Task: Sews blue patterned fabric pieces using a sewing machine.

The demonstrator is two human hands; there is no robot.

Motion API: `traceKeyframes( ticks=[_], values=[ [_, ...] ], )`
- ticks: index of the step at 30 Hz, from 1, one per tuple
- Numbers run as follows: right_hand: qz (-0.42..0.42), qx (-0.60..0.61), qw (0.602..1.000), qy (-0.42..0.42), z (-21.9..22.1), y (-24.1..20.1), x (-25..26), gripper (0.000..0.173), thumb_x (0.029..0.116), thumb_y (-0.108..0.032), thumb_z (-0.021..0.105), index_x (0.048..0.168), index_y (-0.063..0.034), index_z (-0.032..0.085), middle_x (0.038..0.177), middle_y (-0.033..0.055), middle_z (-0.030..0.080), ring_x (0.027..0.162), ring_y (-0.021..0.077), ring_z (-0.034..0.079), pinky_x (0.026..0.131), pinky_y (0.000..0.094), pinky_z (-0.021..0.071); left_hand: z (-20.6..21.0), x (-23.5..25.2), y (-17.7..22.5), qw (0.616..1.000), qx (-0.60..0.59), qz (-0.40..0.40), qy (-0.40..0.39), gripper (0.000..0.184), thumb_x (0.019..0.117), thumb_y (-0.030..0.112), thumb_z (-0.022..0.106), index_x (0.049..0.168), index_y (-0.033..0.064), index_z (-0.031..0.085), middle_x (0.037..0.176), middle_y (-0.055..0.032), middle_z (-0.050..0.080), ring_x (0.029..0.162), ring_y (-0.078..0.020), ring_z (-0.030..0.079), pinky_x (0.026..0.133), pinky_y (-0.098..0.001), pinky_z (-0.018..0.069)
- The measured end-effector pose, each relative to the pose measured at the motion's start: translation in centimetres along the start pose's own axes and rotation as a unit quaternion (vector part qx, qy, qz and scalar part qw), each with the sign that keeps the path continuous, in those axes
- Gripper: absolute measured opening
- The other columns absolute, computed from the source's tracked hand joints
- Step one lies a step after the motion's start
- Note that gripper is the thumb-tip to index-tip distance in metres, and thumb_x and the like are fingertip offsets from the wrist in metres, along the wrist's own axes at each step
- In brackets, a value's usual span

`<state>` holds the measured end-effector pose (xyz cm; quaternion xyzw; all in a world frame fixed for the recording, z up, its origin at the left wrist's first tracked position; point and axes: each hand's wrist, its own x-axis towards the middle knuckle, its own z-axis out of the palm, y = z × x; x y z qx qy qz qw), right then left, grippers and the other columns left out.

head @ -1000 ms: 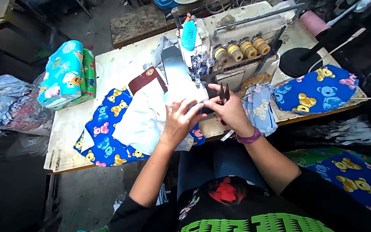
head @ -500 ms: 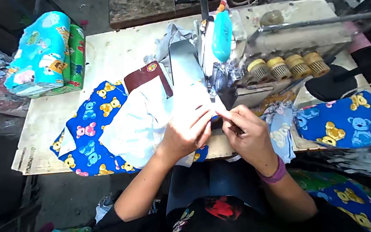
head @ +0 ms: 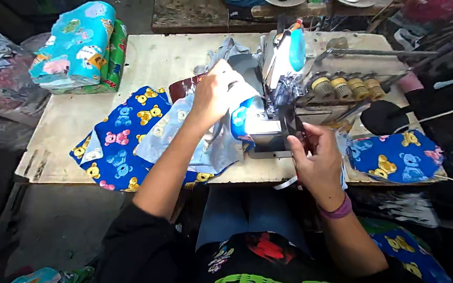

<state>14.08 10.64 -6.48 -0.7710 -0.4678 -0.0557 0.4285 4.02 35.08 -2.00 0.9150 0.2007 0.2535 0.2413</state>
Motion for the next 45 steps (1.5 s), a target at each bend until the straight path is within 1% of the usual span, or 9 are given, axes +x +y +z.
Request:
traceKeyframes(
  ticks=[8,15,20,23,26,33,37,42,45],
  values=[
    [-0.054,-0.078,0.995,-0.032,2.7,-2.0,5.0,0.027,0.0989,-0.018,0.062,0.103,0.0073,0.068,0.102,0.0256,0.067,0.071,0.0395,0.068,0.055,0.0535,0.0522,-1.4,-7.7,6.2,0.991,-0.064,0.097,0.066,0.017,0.0973,0.011,0.066,0.102,0.0013,0.078,0.08,-0.0101,0.058,0.07,-0.0136,0.054,0.065,-0.0251,0.0458],
    [0.022,0.275,0.958,0.074,-0.7,-1.4,0.5,0.036,0.1008,-0.022,0.065,0.131,-0.0031,0.058,0.075,-0.0058,0.052,0.053,-0.0029,0.043,0.047,0.0132,0.0393,-1.6,-6.1,7.5,0.982,-0.141,0.068,0.103,0.024,0.1045,0.009,0.055,0.119,-0.0094,0.06,0.088,-0.011,0.07,0.073,-0.0065,0.066,0.07,-0.0228,0.0561],
    [-0.143,0.094,0.984,0.053,5.4,-1.0,-3.7,0.03,0.0925,-0.014,0.064,0.119,-0.0063,0.076,0.087,0.0162,0.065,0.064,0.02,0.062,0.054,0.032,0.0521,4.9,-3.2,2.1,0.997,0.021,0.038,-0.06,0.036,0.0998,0.003,0.05,0.131,-0.0103,0.062,0.145,-0.0226,0.057,0.139,-0.0365,0.052,0.117,-0.0507,0.0367],
    [-0.099,-0.023,0.995,0.013,6.3,0.2,-3.4,0.037,0.0922,-0.023,0.064,0.127,-0.0126,0.075,0.082,0.0183,0.064,0.052,0.0258,0.06,0.043,0.0376,0.0465,5.5,-1.2,3.5,0.995,0.027,-0.041,-0.082,0.042,0.1061,0.007,0.041,0.144,-0.0104,0.049,0.143,-0.0258,0.057,0.135,-0.0383,0.054,0.115,-0.0498,0.0391],
    [0.06,-0.036,0.998,0.004,3.5,2.3,-1.3,0.04,0.1022,-0.017,0.056,0.138,-0.0022,0.063,0.1,0.0237,0.068,0.071,0.0358,0.067,0.06,0.0505,0.0548,4.8,0.6,5.2,0.984,-0.058,-0.141,-0.094,0.048,0.1087,0.008,0.038,0.154,-0.0065,0.031,0.129,-0.0286,0.061,0.114,-0.0336,0.065,0.1,-0.0453,0.0508],
    [-0.033,-0.013,0.999,0.0,3.1,1.9,-0.6,0.041,0.0947,-0.013,0.063,0.135,-0.007,0.068,0.095,0.0189,0.063,0.06,0.0264,0.061,0.048,0.0397,0.0486,5.1,1.6,5.2,0.98,-0.107,-0.163,-0.031,0.043,0.1014,-0.005,0.038,0.144,-0.0051,0.041,0.125,-0.0202,0.064,0.104,-0.0199,0.067,0.088,-0.0344,0.0539],
    [0.054,-0.005,0.998,-0.029,1.4,2.2,0.1,0.04,0.1032,-0.015,0.057,0.142,-0.0028,0.06,0.107,0.0228,0.066,0.073,0.0349,0.066,0.06,0.051,0.0546,4.2,0.6,3.7,0.991,-0.111,-0.075,0.011,0.038,0.1023,0.0,0.047,0.139,-0.0084,0.055,0.138,-0.0228,0.061,0.129,-0.0248,0.059,0.111,-0.0373,0.043],
    [0.028,0.035,0.998,0.038,0.7,3.7,-1.6,0.03,0.101,-0.011,0.06,0.125,0.0027,0.07,0.106,0.0214,0.067,0.078,0.0263,0.066,0.068,0.0396,0.0561,3.1,-5.5,3.0,0.997,0.034,0.06,0.026,0.027,0.0972,0.023,0.068,0.112,0.0013,0.076,0.108,-0.0203,0.071,0.108,-0.038,0.065,0.095,-0.0576,0.0468],
    [-0.093,0.081,0.986,0.108,0.5,1.6,-0.2,0.024,0.0991,-0.009,0.064,0.116,0.0065,0.072,0.106,0.0211,0.067,0.082,0.0153,0.066,0.072,0.0214,0.055,2.3,-5.9,3.0,0.995,-0.06,0.074,0.038,0.012,0.0933,0.015,0.072,0.095,0.0057,0.079,0.093,-0.0103,0.073,0.097,-0.0246,0.064,0.094,-0.0466,0.0441]
  ],
)
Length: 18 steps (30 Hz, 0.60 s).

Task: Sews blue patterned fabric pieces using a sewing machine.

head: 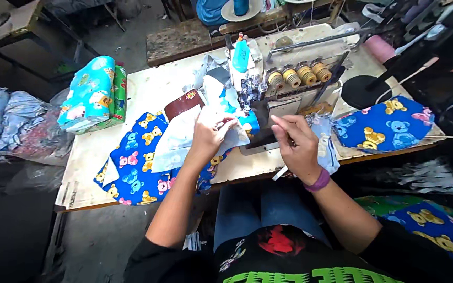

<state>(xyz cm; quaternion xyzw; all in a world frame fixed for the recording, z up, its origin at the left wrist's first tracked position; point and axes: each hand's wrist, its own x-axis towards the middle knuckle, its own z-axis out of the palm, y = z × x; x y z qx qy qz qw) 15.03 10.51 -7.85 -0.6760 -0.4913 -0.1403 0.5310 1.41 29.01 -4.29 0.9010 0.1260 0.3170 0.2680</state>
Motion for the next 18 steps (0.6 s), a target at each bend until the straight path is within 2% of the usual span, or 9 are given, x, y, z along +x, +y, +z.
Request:
traceKeyframes(
  ticks=[2,4,6,8,10,12,14,16,18],
  values=[
    [0.006,0.093,0.995,-0.034,0.4,-1.7,1.5,0.031,0.0975,-0.016,0.069,0.118,0.0078,0.07,0.111,0.019,0.066,0.08,0.0077,0.061,0.068,0.015,0.0501,-1.0,0.1,0.9,0.993,-0.117,0.008,0.007,0.007,0.0915,0.008,0.073,0.094,0.0043,0.078,0.096,-0.0048,0.068,0.1,-0.011,0.06,0.094,-0.0282,0.0449],
    [0.135,0.212,0.958,-0.135,1.0,-2.9,3.0,0.038,0.0924,-0.021,0.076,0.122,0.0015,0.068,0.111,0.0068,0.064,0.069,0.0006,0.054,0.059,0.0149,0.0462,-1.7,0.0,1.5,0.981,-0.195,0.012,-0.012,0.005,0.0923,0.003,0.07,0.094,0.0011,0.074,0.108,-0.0046,0.067,0.109,-0.0063,0.06,0.096,-0.0213,0.0492],
    [0.294,0.351,0.863,-0.213,1.7,-3.5,4.0,0.012,0.0904,-0.01,0.075,0.1,-0.0084,0.068,0.07,-0.007,0.061,0.046,-0.0022,0.049,0.044,0.0145,0.0439,-1.8,-0.2,1.7,0.983,-0.18,0.003,-0.033,0.009,0.0946,0.007,0.069,0.1,0.0008,0.072,0.112,-0.0059,0.07,0.113,-0.0083,0.063,0.103,-0.0265,0.0486],
    [0.366,0.419,0.794,-0.246,1.5,-3.9,4.5,0.008,0.0933,-0.005,0.069,0.091,-0.0104,0.063,0.053,-0.0058,0.054,0.038,0.0001,0.045,0.039,0.0155,0.0419,-1.9,0.0,1.5,0.993,-0.095,-0.005,-0.068,0.018,0.0979,0.019,0.066,0.105,0.0036,0.071,0.103,-0.0051,0.07,0.106,-0.0144,0.063,0.104,-0.0407,0.0422],
    [0.36,0.419,0.801,-0.231,1.1,-3.7,4.1,0.018,0.0905,-0.002,0.071,0.091,-0.0121,0.056,0.053,-0.0063,0.052,0.038,0.0004,0.045,0.039,0.0154,0.0424,-1.9,0.3,1.1,0.995,-0.045,0.011,-0.089,0.025,0.0953,0.027,0.068,0.081,0.0059,0.068,0.078,-0.0028,0.064,0.081,-0.0148,0.06,0.089,-0.0425,0.0419],
    [0.346,0.419,0.814,-0.203,0.5,-3.2,3.6,0.023,0.0872,0.0,0.074,0.091,-0.0133,0.055,0.057,-0.0068,0.054,0.039,0.0001,0.046,0.04,0.0151,0.043,-2.0,0.7,1.2,0.989,-0.084,0.013,-0.124,0.032,0.0934,0.022,0.071,0.067,0.0084,0.061,0.064,0.0035,0.054,0.063,-0.0031,0.049,0.067,-0.0229,0.0396],
    [0.345,0.431,0.814,-0.18,0.0,-2.5,3.4,0.024,0.0847,0.001,0.074,0.096,-0.0147,0.06,0.062,-0.0067,0.059,0.041,-0.0008,0.045,0.041,0.0146,0.0413,-2.1,1.0,2.0,0.973,-0.174,-0.006,-0.15,0.018,0.0933,0.01,0.072,0.077,0.0039,0.07,0.071,0.0033,0.062,0.065,0.0044,0.056,0.061,-0.0105,0.0464],
    [0.332,0.414,0.832,-0.16,-0.7,-1.9,3.4,0.03,0.0842,0.001,0.074,0.107,-0.0148,0.062,0.071,-0.0067,0.062,0.044,-0.0014,0.045,0.042,0.014,0.0409,-1.9,1.2,2.6,0.962,-0.213,-0.014,-0.168,0.006,0.0935,0.005,0.071,0.092,0.0011,0.075,0.08,0.0019,0.068,0.071,0.0046,0.06,0.067,-0.0105,0.051],
    [0.299,0.361,0.872,-0.143,-1.2,-1.7,3.3,0.04,0.0839,-0.001,0.075,0.12,-0.0126,0.062,0.08,-0.0071,0.065,0.047,-0.002,0.047,0.043,0.0133,0.0424,-1.1,1.3,3.2,0.965,-0.199,-0.021,-0.167,0.005,0.0921,0.006,0.073,0.094,0.0016,0.075,0.077,0.0017,0.065,0.066,0.004,0.056,0.062,-0.0105,0.0474]
  ],
)
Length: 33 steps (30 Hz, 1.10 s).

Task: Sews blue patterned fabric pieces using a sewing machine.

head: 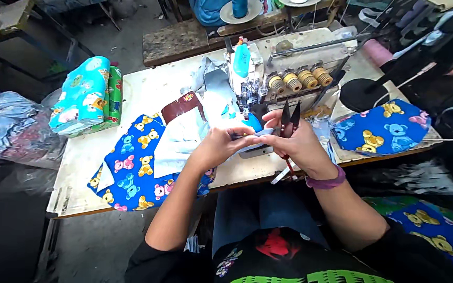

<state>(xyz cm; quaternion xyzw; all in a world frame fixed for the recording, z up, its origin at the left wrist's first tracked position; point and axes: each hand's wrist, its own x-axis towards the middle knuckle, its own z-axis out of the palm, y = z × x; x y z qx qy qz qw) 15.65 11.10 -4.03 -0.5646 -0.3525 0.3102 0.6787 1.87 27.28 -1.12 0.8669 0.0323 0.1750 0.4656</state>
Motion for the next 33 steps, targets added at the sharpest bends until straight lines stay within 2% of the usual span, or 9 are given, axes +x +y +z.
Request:
traceKeyframes(
  ticks=[5,8,10,12,15,19,21,28,33],
  values=[
    [-0.017,-0.093,0.995,0.026,-0.7,1.0,-1.1,0.056,0.0879,-0.007,0.076,0.141,-0.0091,0.058,0.088,-0.0064,0.069,0.05,-0.0032,0.047,0.045,0.0136,0.0416,2.1,-0.1,-0.5,0.994,0.083,0.056,0.037,0.01,0.0931,0.008,0.072,0.1,0.0027,0.078,0.088,-0.0039,0.066,0.077,-0.0029,0.061,0.07,-0.0146,0.0515],
    [0.081,-0.089,0.993,0.017,-0.2,2.4,-1.9,0.021,0.0884,-0.01,0.076,0.108,-0.0048,0.069,0.07,-0.0073,0.063,0.046,-0.0039,0.047,0.045,0.0136,0.0424,3.9,-1.0,-1.0,0.967,0.202,0.09,0.124,0.014,0.0919,0.012,0.071,0.101,0.0063,0.081,0.076,-0.0048,0.061,0.069,-0.012,0.057,0.063,-0.0254,0.047],
    [0.102,-0.08,0.991,0.025,0.3,2.2,-1.9,0.013,0.0889,-0.009,0.075,0.092,-0.0061,0.063,0.059,-0.0089,0.056,0.042,-0.0042,0.047,0.043,0.0122,0.0428,4.1,-1.0,-1.1,0.948,0.242,0.107,0.178,0.013,0.0919,0.013,0.073,0.099,0.0074,0.082,0.072,-0.0055,0.06,0.068,-0.0145,0.055,0.064,-0.0275,0.0447],
    [0.055,-0.098,0.992,0.06,0.8,2.5,-1.2,0.019,0.0889,-0.009,0.076,0.096,-0.0067,0.059,0.063,-0.0071,0.057,0.044,-0.003,0.048,0.043,0.0136,0.0436,3.9,-0.3,-1.8,0.926,0.267,0.115,0.243,0.011,0.0928,0.013,0.073,0.096,0.0053,0.081,0.075,-0.0094,0.062,0.073,-0.0179,0.058,0.072,-0.0282,0.0487],
    [0.016,-0.159,0.982,0.102,1.1,3.8,0.2,0.045,0.0889,-0.011,0.078,0.128,-0.0033,0.057,0.077,-0.0014,0.067,0.053,0.001,0.054,0.047,0.0185,0.0458,4.0,0.7,-4.0,0.916,0.298,0.049,0.266,0.015,0.0957,0.014,0.07,0.096,0.0023,0.079,0.092,-0.0183,0.068,0.091,-0.0313,0.064,0.086,-0.042,0.0515],
    [0.037,-0.116,0.984,0.13,1.2,6.1,-0.7,0.013,0.0858,-0.008,0.079,0.096,-0.0025,0.074,0.071,-0.0057,0.066,0.051,-0.005,0.051,0.049,0.0133,0.0441,4.4,-0.6,-3.5,0.944,0.234,-0.031,0.23,0.013,0.0933,0.016,0.073,0.094,0.0047,0.08,0.096,-0.0124,0.068,0.095,-0.0252,0.063,0.089,-0.0415,0.0488],
    [0.032,-0.128,0.985,0.109,1.0,6.8,-1.3,0.013,0.0853,-0.009,0.08,0.093,-0.0037,0.071,0.086,-0.0031,0.065,0.058,-0.0048,0.05,0.053,0.0123,0.0434,4.8,-1.3,-2.9,0.948,0.221,-0.043,0.226,0.012,0.0925,0.015,0.074,0.095,0.005,0.08,0.097,-0.012,0.071,0.097,-0.0246,0.064,0.091,-0.0409,0.0487],
    [0.08,-0.128,0.987,0.054,0.6,6.4,-1.0,0.018,0.0928,-0.008,0.073,0.104,-0.0025,0.061,0.07,-0.0017,0.057,0.048,-0.0001,0.051,0.046,0.0156,0.0467,5.2,-1.2,-2.1,0.952,0.231,-0.035,0.2,0.014,0.0951,0.01,0.07,0.099,0.0017,0.08,0.117,-0.0143,0.075,0.116,-0.0299,0.068,0.102,-0.0429,0.0509],
    [0.037,-0.131,0.99,0.026,0.2,6.4,-1.0,0.064,0.0953,-0.005,0.068,0.153,-0.0113,0.042,0.085,0.0047,0.063,0.05,0.0041,0.053,0.045,0.019,0.048,5.8,-1.2,-2.1,0.949,0.241,-0.039,0.201,0.018,0.0988,0.01,0.065,0.104,0.0002,0.079,0.121,-0.0166,0.073,0.115,-0.0305,0.069,0.102,-0.045,0.05]
  ],
)
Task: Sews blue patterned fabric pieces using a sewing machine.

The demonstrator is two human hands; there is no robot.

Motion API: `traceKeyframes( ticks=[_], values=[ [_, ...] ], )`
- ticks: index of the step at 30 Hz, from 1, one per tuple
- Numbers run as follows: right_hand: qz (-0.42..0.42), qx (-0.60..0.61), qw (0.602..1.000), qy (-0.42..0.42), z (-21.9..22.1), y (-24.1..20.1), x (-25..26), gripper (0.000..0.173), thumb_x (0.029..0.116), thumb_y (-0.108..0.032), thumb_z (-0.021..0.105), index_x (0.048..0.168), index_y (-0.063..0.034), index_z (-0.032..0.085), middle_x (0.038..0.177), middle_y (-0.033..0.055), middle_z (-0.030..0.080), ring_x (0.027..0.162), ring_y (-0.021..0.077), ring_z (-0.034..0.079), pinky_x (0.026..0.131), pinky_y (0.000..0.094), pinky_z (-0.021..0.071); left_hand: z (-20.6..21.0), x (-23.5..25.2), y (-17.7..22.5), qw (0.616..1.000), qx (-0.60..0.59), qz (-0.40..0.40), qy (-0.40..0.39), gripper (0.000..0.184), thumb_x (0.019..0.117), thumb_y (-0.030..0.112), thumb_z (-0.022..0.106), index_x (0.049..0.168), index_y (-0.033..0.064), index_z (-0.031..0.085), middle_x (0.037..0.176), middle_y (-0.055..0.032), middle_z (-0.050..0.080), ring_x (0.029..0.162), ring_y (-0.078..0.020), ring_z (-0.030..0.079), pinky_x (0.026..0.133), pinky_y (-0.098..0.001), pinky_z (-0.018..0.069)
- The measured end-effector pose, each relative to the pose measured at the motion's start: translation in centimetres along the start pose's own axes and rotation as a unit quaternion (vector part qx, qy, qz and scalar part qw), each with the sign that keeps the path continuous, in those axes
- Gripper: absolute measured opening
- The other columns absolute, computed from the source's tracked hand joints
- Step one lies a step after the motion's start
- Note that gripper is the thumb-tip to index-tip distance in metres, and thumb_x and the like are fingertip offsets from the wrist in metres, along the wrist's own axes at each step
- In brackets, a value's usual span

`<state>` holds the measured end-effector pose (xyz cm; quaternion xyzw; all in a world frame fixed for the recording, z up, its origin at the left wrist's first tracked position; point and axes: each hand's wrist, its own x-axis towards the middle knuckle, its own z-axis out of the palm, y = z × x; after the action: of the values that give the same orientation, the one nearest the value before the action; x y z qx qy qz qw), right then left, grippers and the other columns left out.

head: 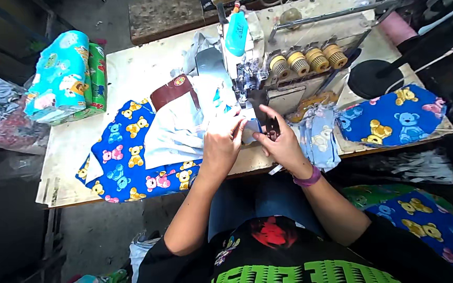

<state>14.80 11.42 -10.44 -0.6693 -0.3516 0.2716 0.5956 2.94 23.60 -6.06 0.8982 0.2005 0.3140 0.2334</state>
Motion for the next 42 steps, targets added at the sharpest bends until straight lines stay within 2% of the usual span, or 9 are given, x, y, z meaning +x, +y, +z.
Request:
traceKeyframes(
  ticks=[3,8,14,18,23,27,35,39,42],
  values=[
    [-0.035,-0.048,0.998,-0.013,-0.4,0.0,-0.2,0.077,0.0984,-0.009,0.065,0.164,-0.0185,0.026,0.085,0.0063,0.06,0.051,0.0062,0.052,0.046,0.0206,0.0482,0.1,0.1,-0.1,1.0,-0.01,0.001,0.004,0.015,0.0952,0.009,0.069,0.102,0.0014,0.08,0.121,-0.0162,0.074,0.116,-0.0307,0.069,0.102,-0.0428,0.0515],
    [-0.15,-0.155,0.976,-0.034,-0.8,0.5,-0.7,0.042,0.0993,-0.009,0.061,0.141,-0.0018,0.061,0.107,0.0108,0.073,0.081,0.0067,0.066,0.074,0.0198,0.0545,0.3,0.2,-0.4,1.0,-0.012,0.0,0.011,0.017,0.0948,0.01,0.068,0.104,0.0023,0.081,0.121,-0.015,0.074,0.12,-0.0335,0.067,0.107,-0.0472,0.0477],
    [-0.019,-0.014,1.0,0.0,-0.5,-2.3,1.2,0.069,0.0954,-0.009,0.069,0.158,-0.0111,0.04,0.071,0.0002,0.058,0.046,0.0018,0.048,0.042,0.0163,0.0431,0.3,2.7,-2.2,0.999,-0.012,-0.039,0.018,0.02,0.0967,0.013,0.066,0.106,0.0024,0.08,0.121,-0.014,0.074,0.125,-0.0337,0.064,0.113,-0.0462,0.0422],
    [-0.01,0.033,0.998,0.046,0.1,-2.6,1.7,0.065,0.0918,-0.009,0.074,0.15,-0.0095,0.047,0.07,-0.0049,0.06,0.044,-0.0016,0.049,0.039,0.0139,0.0431,0.4,4.2,-2.7,0.999,0.003,-0.04,0.007,0.022,0.098,0.013,0.062,0.107,0.0003,0.079,0.123,-0.016,0.073,0.127,-0.0346,0.063,0.116,-0.0472,0.0393],
    [-0.005,0.04,0.999,0.006,-0.3,-2.8,0.0,0.062,0.0938,-0.005,0.07,0.15,-0.0135,0.046,0.084,0.003,0.063,0.042,0.0031,0.047,0.034,0.0168,0.042,0.0,5.0,-2.5,0.998,0.014,-0.062,-0.012,0.026,0.0988,0.016,0.062,0.114,-0.0004,0.075,0.131,-0.0186,0.068,0.132,-0.0353,0.058,0.115,-0.0447,0.04],
    [0.025,0.078,0.996,-0.019,-1.1,-2.5,-1.4,0.057,0.0975,-0.005,0.066,0.149,-0.0172,0.047,0.084,0.0004,0.066,0.041,0.0024,0.047,0.034,0.0156,0.0409,0.1,0.8,-2.3,0.985,0.019,0.138,0.104,0.012,0.0955,0.008,0.069,0.101,0.006,0.08,0.103,-0.0154,0.074,0.105,-0.032,0.065,0.099,-0.0489,0.0439],
    [0.028,0.06,0.996,-0.052,-1.6,-3.1,-1.0,0.054,0.1027,-0.005,0.058,0.154,-0.0126,0.041,0.096,0.0016,0.07,0.046,0.0016,0.049,0.041,0.0159,0.0432,0.9,0.1,-1.3,0.974,0.118,0.192,0.024,0.012,0.0936,0.01,0.07,0.101,0.0101,0.08,0.093,-0.0127,0.073,0.084,-0.0306,0.066,0.076,-0.0495,0.0429],
    [0.037,0.053,0.997,-0.048,-1.7,-2.8,-0.5,0.051,0.1015,-0.004,0.06,0.15,-0.0121,0.044,0.101,0.0018,0.071,0.047,0.0006,0.049,0.041,0.0149,0.0424,1.5,-0.1,-1.5,0.951,0.184,0.243,0.043,0.013,0.0919,0.005,0.069,0.099,0.0082,0.078,0.096,-0.0104,0.074,0.087,-0.027,0.066,0.078,-0.0422,0.0429],
    [0.034,0.032,0.998,-0.033,-1.9,-2.6,-0.4,0.047,0.0986,-0.005,0.065,0.143,-0.0085,0.05,0.092,0.0017,0.07,0.048,0.0006,0.051,0.041,0.0151,0.0424,0.8,0.2,-0.6,0.979,0.079,0.187,0.001,0.014,0.0954,0.005,0.064,0.101,0.0049,0.077,0.1,-0.012,0.073,0.094,-0.0288,0.067,0.082,-0.0461,0.0473]
  ],
)
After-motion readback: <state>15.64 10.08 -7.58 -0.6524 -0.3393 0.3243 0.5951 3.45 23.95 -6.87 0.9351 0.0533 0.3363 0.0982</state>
